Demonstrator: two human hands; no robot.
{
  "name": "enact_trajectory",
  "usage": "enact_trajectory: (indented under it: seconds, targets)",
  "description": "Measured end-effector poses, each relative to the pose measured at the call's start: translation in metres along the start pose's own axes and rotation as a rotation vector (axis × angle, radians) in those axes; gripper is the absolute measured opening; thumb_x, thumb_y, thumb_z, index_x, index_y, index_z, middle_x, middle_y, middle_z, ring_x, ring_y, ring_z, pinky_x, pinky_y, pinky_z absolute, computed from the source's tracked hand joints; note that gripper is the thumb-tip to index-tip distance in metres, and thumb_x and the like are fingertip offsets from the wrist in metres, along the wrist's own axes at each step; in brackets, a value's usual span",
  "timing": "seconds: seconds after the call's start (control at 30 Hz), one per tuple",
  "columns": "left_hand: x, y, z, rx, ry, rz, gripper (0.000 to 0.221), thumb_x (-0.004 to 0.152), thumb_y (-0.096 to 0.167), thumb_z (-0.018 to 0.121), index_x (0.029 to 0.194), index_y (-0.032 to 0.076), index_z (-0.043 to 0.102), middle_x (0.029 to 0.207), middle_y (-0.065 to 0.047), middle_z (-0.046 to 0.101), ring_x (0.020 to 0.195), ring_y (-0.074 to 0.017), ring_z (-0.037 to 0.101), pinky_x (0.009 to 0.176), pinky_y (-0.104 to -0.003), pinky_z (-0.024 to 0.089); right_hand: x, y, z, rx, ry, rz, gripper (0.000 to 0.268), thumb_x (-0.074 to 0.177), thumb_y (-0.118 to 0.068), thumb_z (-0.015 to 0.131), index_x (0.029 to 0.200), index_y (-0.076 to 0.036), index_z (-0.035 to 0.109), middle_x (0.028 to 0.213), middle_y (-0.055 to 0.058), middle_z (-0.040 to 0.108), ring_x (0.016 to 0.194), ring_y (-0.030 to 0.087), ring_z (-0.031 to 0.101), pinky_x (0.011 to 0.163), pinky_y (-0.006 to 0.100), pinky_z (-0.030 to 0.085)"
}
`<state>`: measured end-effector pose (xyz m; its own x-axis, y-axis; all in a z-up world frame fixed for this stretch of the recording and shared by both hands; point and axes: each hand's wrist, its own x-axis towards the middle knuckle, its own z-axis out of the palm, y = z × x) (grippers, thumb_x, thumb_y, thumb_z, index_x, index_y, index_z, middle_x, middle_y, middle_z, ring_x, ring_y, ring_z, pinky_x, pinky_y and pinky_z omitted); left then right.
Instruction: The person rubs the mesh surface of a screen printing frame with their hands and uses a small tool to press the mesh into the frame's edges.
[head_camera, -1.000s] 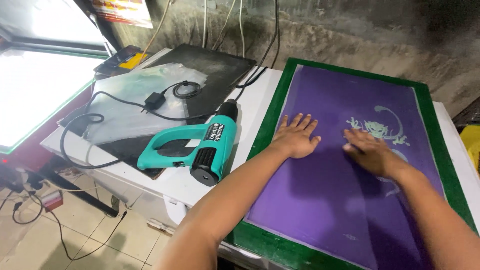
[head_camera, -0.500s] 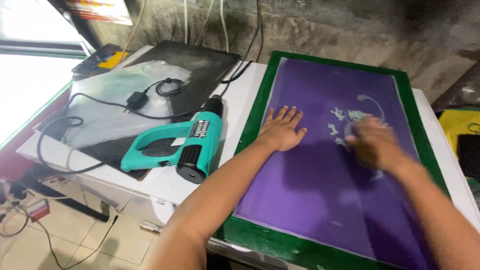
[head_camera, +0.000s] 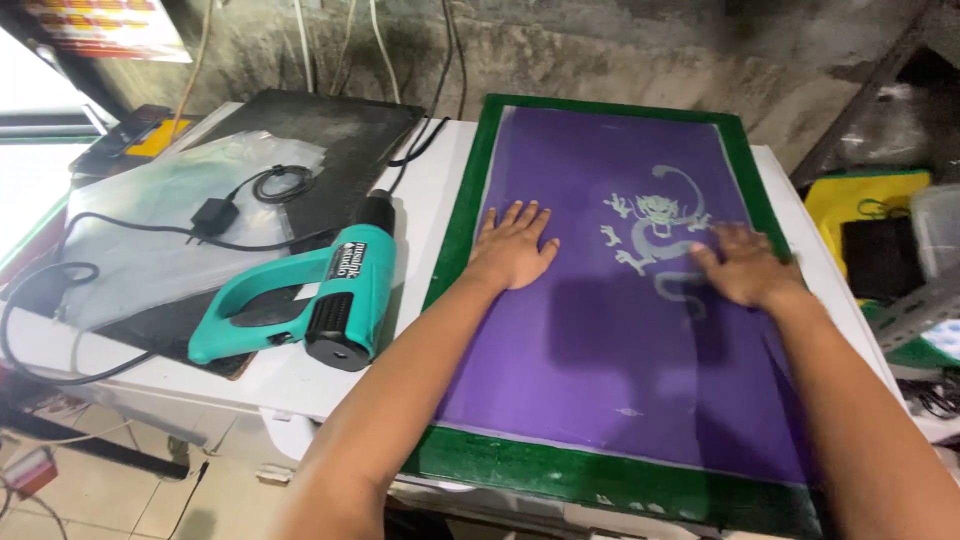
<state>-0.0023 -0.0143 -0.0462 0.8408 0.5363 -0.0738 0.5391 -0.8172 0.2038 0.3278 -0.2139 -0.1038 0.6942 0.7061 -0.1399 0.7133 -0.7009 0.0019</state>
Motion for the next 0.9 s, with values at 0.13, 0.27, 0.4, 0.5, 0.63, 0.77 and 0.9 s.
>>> enact_trajectory:
  seconds: [0.13, 0.27, 0.4, 0.5, 0.63, 0.77, 0.9]
  targets:
    - [0.015, -0.005, 0.02, -0.008, 0.084, -0.004, 0.065, 0.105, 0.045, 0.028, 0.161, 0.012, 0.036, 0.168, -0.009, 0.034, 0.157, -0.0263, 0.025, 0.127, -0.055, 0.014, -0.021, 0.007, -0.001, -0.049, 0.066, 0.324, 0.087, 0.103, -0.072, 0.015, 0.167, -0.014, 0.026, 0.173, 0.021, 0.018, 0.159, 0.04, 0.011, 0.118, 0.073, -0.007]
    - [0.035, -0.002, 0.051, 0.1, 0.343, 0.064, 0.05, 0.104, 0.038, 0.037, 0.13, 0.006, 0.066, 0.127, -0.016, 0.068, 0.124, -0.0344, 0.062, 0.104, -0.06, 0.046, -0.017, -0.056, 0.044, -0.101, 0.865, -0.226, 0.063, 0.101, -0.067, 0.039, 0.148, -0.03, 0.056, 0.154, 0.008, 0.054, 0.141, 0.029, 0.05, 0.113, 0.048, 0.037]
    - [-0.019, 0.054, 0.029, -0.036, 0.165, 0.132, 0.051, 0.104, 0.032, 0.041, 0.146, 0.007, 0.055, 0.15, -0.017, 0.055, 0.146, -0.0424, 0.039, 0.114, -0.076, 0.022, -0.091, -0.14, 0.0, 0.091, 0.028, -0.517, 0.068, 0.105, -0.063, 0.026, 0.166, -0.032, 0.022, 0.171, 0.01, 0.021, 0.157, 0.032, 0.018, 0.125, 0.059, 0.018]
    - [-0.023, 0.05, 0.031, -0.111, 0.018, 0.152, 0.059, 0.106, 0.027, 0.03, 0.16, 0.005, 0.035, 0.169, -0.016, 0.029, 0.158, -0.0341, 0.021, 0.123, -0.068, 0.006, -0.1, -0.142, -0.013, 0.113, -0.053, -0.565, 0.072, 0.106, -0.059, 0.028, 0.166, -0.02, 0.022, 0.17, 0.017, 0.025, 0.156, 0.036, 0.022, 0.129, 0.055, 0.013]
    - [-0.059, 0.035, 0.008, -0.03, -0.075, 0.154, 0.063, 0.108, 0.043, 0.023, 0.164, 0.015, 0.026, 0.173, -0.008, 0.019, 0.16, -0.0285, 0.014, 0.128, -0.058, 0.006, -0.127, -0.093, -0.042, 0.058, -0.056, -0.538, 0.078, 0.104, -0.067, 0.015, 0.168, -0.022, 0.016, 0.166, 0.018, 0.033, 0.158, 0.035, 0.021, 0.126, 0.062, 0.01]
    - [-0.078, -0.002, 0.012, 0.058, -0.052, -0.164, 0.078, 0.103, 0.061, 0.017, 0.165, 0.013, 0.016, 0.172, -0.015, 0.011, 0.159, -0.034, 0.007, 0.126, -0.061, 0.003, -0.136, 0.0, -0.052, 0.05, -0.166, 0.072, 0.06, 0.104, -0.042, 0.029, 0.161, -0.025, 0.025, 0.17, 0.012, 0.014, 0.159, 0.037, 0.007, 0.119, 0.06, 0.003]
    - [-0.1, -0.013, 0.01, 0.155, 0.209, -0.238, 0.081, 0.104, 0.056, 0.021, 0.16, -0.002, 0.016, 0.167, -0.03, 0.012, 0.155, -0.0477, 0.008, 0.121, -0.066, 0.009, -0.105, 0.098, -0.019, -0.156, -0.07, 0.353, 0.08, 0.087, -0.05, 0.05, 0.16, -0.024, 0.029, 0.178, 0.015, -0.008, 0.163, 0.041, -0.007, 0.114, 0.078, -0.007]
